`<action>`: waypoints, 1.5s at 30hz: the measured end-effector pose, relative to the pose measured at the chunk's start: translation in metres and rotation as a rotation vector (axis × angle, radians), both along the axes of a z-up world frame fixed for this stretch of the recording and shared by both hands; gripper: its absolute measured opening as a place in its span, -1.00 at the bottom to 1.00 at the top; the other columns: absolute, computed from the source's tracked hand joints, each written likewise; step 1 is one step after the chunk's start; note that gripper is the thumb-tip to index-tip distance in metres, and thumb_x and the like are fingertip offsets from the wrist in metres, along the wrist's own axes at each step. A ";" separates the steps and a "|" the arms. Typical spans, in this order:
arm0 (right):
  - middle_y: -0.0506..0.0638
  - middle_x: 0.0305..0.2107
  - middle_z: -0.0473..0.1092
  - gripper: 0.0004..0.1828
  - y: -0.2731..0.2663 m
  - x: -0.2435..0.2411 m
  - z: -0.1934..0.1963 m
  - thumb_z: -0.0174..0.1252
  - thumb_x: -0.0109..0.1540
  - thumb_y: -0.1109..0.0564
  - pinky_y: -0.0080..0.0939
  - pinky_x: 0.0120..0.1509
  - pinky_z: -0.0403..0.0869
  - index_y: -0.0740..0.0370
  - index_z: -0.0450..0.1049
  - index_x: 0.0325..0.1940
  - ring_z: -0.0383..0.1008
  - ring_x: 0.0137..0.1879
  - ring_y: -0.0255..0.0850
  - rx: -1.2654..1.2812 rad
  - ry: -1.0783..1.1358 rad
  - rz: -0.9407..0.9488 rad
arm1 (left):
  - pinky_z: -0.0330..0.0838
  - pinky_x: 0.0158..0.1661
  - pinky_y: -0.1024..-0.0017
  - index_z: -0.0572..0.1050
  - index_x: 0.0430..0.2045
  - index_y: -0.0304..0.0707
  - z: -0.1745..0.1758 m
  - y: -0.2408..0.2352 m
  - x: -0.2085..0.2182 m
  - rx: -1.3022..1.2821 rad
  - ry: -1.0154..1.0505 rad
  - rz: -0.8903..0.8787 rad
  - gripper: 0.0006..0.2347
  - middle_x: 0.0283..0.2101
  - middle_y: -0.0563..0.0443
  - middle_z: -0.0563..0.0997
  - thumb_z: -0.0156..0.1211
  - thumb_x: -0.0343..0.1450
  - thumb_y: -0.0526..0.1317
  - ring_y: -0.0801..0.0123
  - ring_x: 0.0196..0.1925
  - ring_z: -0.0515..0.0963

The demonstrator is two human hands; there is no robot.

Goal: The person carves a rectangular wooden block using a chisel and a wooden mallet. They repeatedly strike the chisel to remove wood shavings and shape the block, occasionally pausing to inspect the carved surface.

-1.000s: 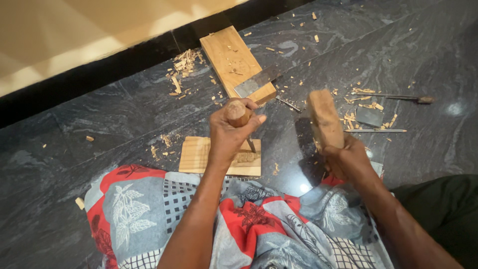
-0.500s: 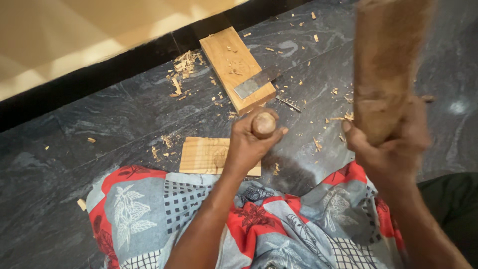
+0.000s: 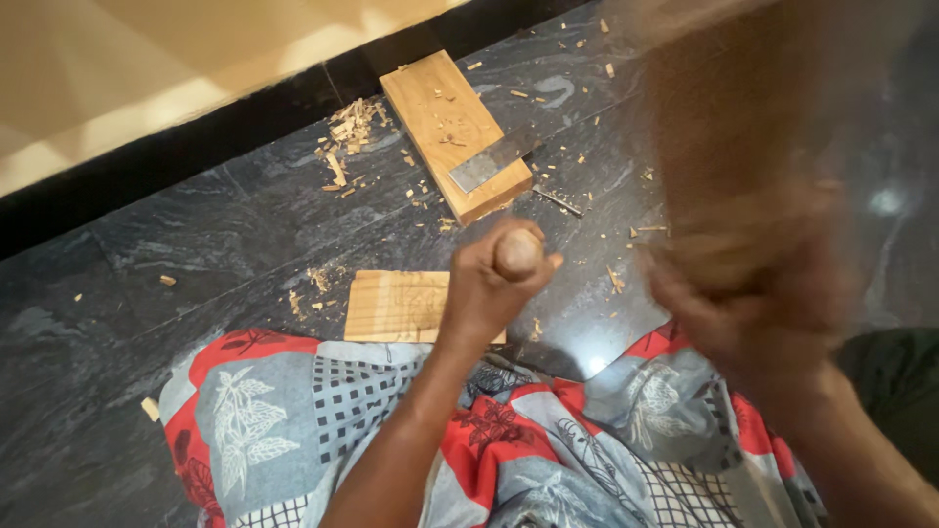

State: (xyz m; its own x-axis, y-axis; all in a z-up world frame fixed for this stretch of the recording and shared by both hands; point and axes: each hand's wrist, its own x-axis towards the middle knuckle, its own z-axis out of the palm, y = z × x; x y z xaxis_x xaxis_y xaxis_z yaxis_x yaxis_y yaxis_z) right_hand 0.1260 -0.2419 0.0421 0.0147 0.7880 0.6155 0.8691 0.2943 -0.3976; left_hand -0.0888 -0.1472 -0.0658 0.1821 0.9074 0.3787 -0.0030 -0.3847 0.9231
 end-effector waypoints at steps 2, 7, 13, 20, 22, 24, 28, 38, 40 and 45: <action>0.03 -0.48 0.48 -0.54 0.004 0.001 -0.001 0.50 0.07 0.03 -0.16 -0.33 0.44 0.11 0.44 -0.07 0.52 -0.43 -0.13 -0.137 -0.262 0.025 | 0.50 -0.23 0.60 0.34 -0.59 -0.26 -0.006 -0.004 0.005 -0.041 -0.158 -0.125 -0.68 -0.50 0.21 0.46 0.50 0.37 -0.43 0.70 -0.36 0.42; 0.06 -0.35 0.52 0.03 -0.002 -0.008 0.009 0.42 0.02 0.02 -0.11 -0.24 0.54 0.01 0.12 0.52 0.59 -0.34 -0.05 -0.217 -0.020 -0.063 | 0.45 -0.30 0.62 0.52 -0.39 -0.35 -0.004 -0.008 0.004 -0.032 0.094 0.000 -0.79 -0.47 0.18 0.49 0.51 0.29 -0.37 0.65 -0.35 0.41; 0.21 -0.14 0.56 0.02 0.004 -0.008 -0.005 0.43 -0.01 0.05 -0.01 -0.31 0.52 0.02 0.13 0.49 0.59 -0.35 0.09 -0.333 -0.166 -0.020 | 0.57 -0.20 0.58 0.57 -0.31 -0.31 0.005 0.003 -0.002 -0.081 -0.113 0.035 -0.80 -0.31 0.15 0.65 0.43 0.25 -0.39 0.63 -0.25 0.61; 0.13 0.02 0.51 -0.10 -0.016 -0.008 -0.074 0.39 0.09 0.20 -0.19 0.10 0.51 0.17 0.22 0.49 0.51 0.09 -0.22 -0.334 0.542 -0.071 | 0.56 -0.40 0.41 0.60 -0.36 -0.34 0.013 0.041 -0.064 -0.203 -0.706 0.304 -0.93 -0.42 -0.03 0.61 0.37 0.37 -0.43 0.43 -0.49 0.58; 0.07 0.05 0.49 -0.10 -0.016 -0.003 -0.086 0.37 0.09 0.21 -0.25 0.12 0.50 0.19 0.20 0.50 0.48 0.10 -0.32 -0.356 0.681 -0.055 | 0.58 -0.41 0.42 0.60 -0.35 -0.32 0.017 0.036 -0.061 -0.226 -0.695 0.254 -0.92 -0.43 -0.04 0.62 0.36 0.36 -0.42 0.43 -0.50 0.60; 0.08 0.01 0.51 -0.09 -0.017 0.004 -0.089 0.39 0.09 0.20 -0.26 0.11 0.50 0.17 0.20 0.50 0.50 0.07 -0.31 -0.419 0.606 -0.158 | 0.56 -0.48 0.46 0.60 -0.36 -0.29 0.024 0.029 -0.050 -0.308 -0.520 0.252 -0.89 -0.44 -0.05 0.66 0.36 0.30 -0.41 0.43 -0.52 0.62; 0.12 0.14 0.46 -0.13 -0.014 0.006 -0.085 0.37 0.12 0.23 -0.27 0.23 0.45 0.25 0.20 0.49 0.45 0.20 -0.28 -0.270 0.586 -0.049 | 0.47 -0.40 0.60 0.58 -0.32 -0.33 0.030 0.011 -0.027 -0.182 -0.306 0.164 -0.82 -0.38 0.10 0.59 0.47 0.30 -0.44 0.58 -0.42 0.54; 0.10 0.11 0.48 -0.13 -0.016 0.002 -0.075 0.39 0.10 0.22 -0.24 0.20 0.47 0.24 0.22 0.47 0.49 0.18 -0.25 -0.324 0.532 -0.107 | 0.45 -0.36 0.64 0.57 -0.35 -0.32 0.026 0.004 -0.018 -0.199 -0.264 0.129 -0.82 -0.39 0.21 0.53 0.49 0.30 -0.41 0.66 -0.37 0.48; 0.11 0.12 0.47 -0.12 -0.017 0.001 -0.074 0.38 0.11 0.22 -0.24 0.21 0.47 0.24 0.20 0.49 0.48 0.18 -0.24 -0.325 0.547 -0.086 | 0.46 -0.29 0.64 0.57 -0.35 -0.33 0.025 0.004 -0.018 -0.130 -0.251 0.116 -0.83 -0.33 0.21 0.54 0.49 0.31 -0.41 0.65 -0.31 0.49; 0.09 0.14 0.45 -0.12 -0.016 -0.001 -0.063 0.37 0.15 0.23 -0.29 0.18 0.53 0.26 0.16 0.51 0.49 0.17 -0.30 -0.204 0.565 -0.035 | 0.47 -0.22 0.62 0.58 -0.35 -0.34 0.025 0.003 -0.008 -0.062 -0.122 0.124 -0.80 -0.27 0.19 0.60 0.52 0.28 -0.38 0.63 -0.26 0.52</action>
State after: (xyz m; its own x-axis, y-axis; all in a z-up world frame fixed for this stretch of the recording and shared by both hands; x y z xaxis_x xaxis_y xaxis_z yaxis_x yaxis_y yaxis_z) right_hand 0.1253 -0.2579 -0.0209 0.3231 0.8826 0.3416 0.5147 0.1390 -0.8460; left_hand -0.0971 -0.1445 -0.0410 0.0233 0.9422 0.3342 -0.0719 -0.3318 0.9406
